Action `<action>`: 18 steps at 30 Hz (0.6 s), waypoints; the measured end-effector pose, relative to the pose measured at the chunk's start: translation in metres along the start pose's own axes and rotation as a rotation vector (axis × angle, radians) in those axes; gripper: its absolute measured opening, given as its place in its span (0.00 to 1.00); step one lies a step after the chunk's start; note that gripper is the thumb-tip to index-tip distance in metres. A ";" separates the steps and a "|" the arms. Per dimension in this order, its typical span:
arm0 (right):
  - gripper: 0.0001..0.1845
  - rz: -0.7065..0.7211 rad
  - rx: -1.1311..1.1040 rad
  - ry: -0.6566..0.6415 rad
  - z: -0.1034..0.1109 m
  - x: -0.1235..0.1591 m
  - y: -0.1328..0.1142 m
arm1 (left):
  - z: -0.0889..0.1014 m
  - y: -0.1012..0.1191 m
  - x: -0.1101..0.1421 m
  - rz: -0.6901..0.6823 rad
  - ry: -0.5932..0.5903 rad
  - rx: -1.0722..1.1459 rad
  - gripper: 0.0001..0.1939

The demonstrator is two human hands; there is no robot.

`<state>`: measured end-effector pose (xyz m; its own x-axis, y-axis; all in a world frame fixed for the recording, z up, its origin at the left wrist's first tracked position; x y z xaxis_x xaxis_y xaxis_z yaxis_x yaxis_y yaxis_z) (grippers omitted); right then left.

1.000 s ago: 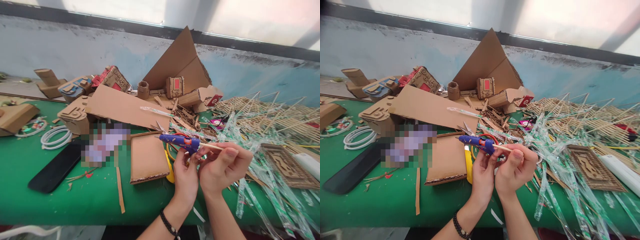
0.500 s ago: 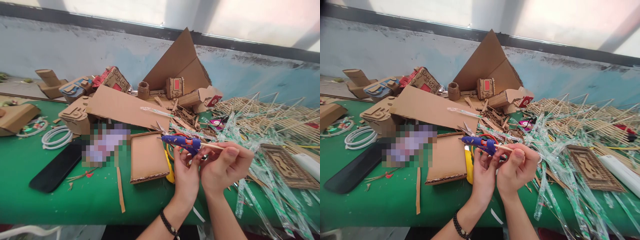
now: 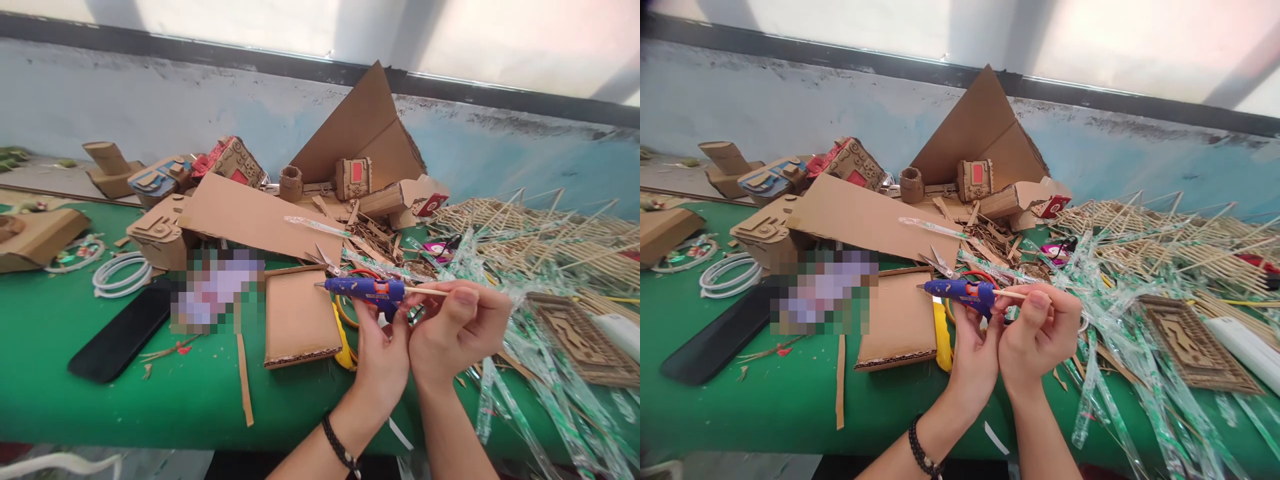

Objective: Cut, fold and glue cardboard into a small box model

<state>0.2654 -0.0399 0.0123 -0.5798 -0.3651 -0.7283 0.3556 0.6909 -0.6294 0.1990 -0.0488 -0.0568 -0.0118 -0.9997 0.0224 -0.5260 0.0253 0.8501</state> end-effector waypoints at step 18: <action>0.14 0.038 0.042 -0.012 0.000 0.001 0.004 | -0.003 0.001 -0.016 0.045 0.006 0.104 0.41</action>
<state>0.2663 -0.0378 0.0087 -0.5562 -0.3466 -0.7553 0.4077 0.6782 -0.6115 0.2015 -0.0327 -0.0545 -0.0322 -0.9975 0.0623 -0.6103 0.0690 0.7892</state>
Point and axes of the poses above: each hand's wrist, its own x-axis away from the middle knuckle, its own z-axis out of the back of the hand, y = z × x, the point moved 4 cm from there along -x, towards the middle knuckle, and after that the axes turned 5 degrees about -x, right-handed, at the moved point
